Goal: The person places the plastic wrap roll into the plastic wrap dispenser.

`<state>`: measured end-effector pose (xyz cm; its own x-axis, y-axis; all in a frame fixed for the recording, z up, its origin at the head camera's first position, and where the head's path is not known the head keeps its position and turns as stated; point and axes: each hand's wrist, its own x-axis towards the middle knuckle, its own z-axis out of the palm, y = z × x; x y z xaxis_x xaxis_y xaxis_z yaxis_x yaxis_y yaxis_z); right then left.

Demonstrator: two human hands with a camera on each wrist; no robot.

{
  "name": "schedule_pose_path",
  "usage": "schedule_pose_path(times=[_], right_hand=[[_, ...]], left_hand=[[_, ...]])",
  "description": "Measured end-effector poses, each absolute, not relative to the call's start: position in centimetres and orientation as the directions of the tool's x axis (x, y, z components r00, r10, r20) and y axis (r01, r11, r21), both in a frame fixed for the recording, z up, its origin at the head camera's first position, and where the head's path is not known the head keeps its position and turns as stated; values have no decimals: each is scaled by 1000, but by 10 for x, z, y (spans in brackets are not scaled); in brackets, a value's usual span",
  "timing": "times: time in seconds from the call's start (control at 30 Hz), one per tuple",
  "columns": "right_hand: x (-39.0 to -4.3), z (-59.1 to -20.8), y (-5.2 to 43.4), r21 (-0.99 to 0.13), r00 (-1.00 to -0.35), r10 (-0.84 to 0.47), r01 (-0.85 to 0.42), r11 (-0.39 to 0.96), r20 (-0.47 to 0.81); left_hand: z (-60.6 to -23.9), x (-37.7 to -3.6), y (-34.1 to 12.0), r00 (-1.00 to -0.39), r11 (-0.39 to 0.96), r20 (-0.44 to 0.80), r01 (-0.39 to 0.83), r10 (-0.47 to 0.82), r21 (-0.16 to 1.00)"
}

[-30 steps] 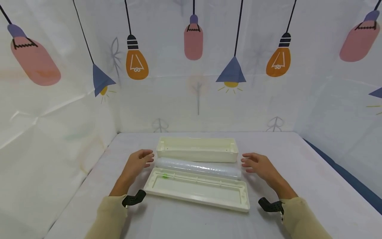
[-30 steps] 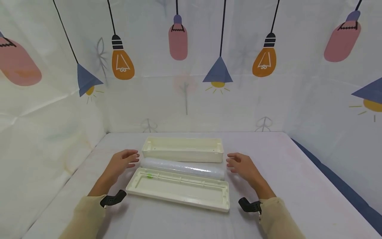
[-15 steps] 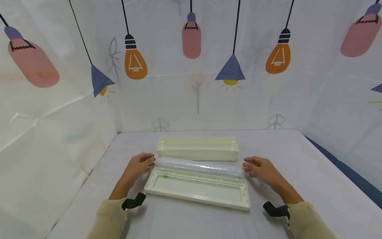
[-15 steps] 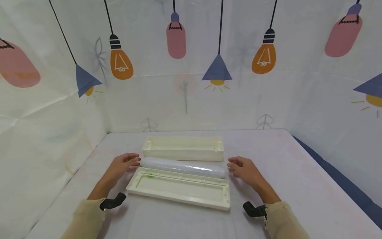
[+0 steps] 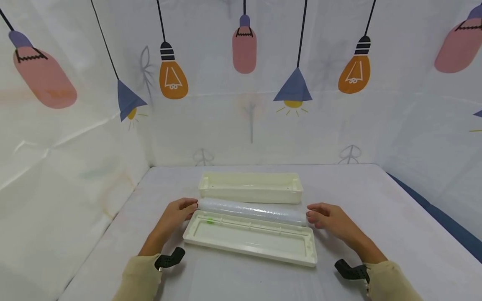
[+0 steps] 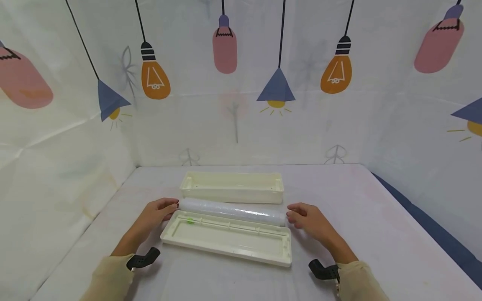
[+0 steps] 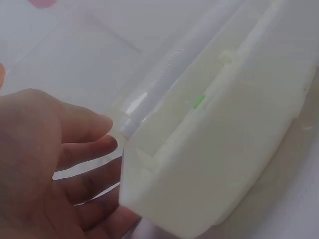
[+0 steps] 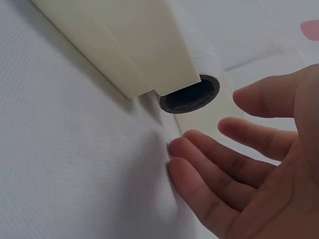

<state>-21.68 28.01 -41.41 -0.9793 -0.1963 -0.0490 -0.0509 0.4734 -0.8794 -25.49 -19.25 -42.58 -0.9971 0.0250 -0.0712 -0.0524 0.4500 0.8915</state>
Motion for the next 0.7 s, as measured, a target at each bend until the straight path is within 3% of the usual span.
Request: schedule_pose_path(times=[0.7], right_hand=[[-221,-418,289,-843,-926,-372,-142,518,-72]], left_hand=[[-432,-263,-192,-994,495,-98,-62,48,867]])
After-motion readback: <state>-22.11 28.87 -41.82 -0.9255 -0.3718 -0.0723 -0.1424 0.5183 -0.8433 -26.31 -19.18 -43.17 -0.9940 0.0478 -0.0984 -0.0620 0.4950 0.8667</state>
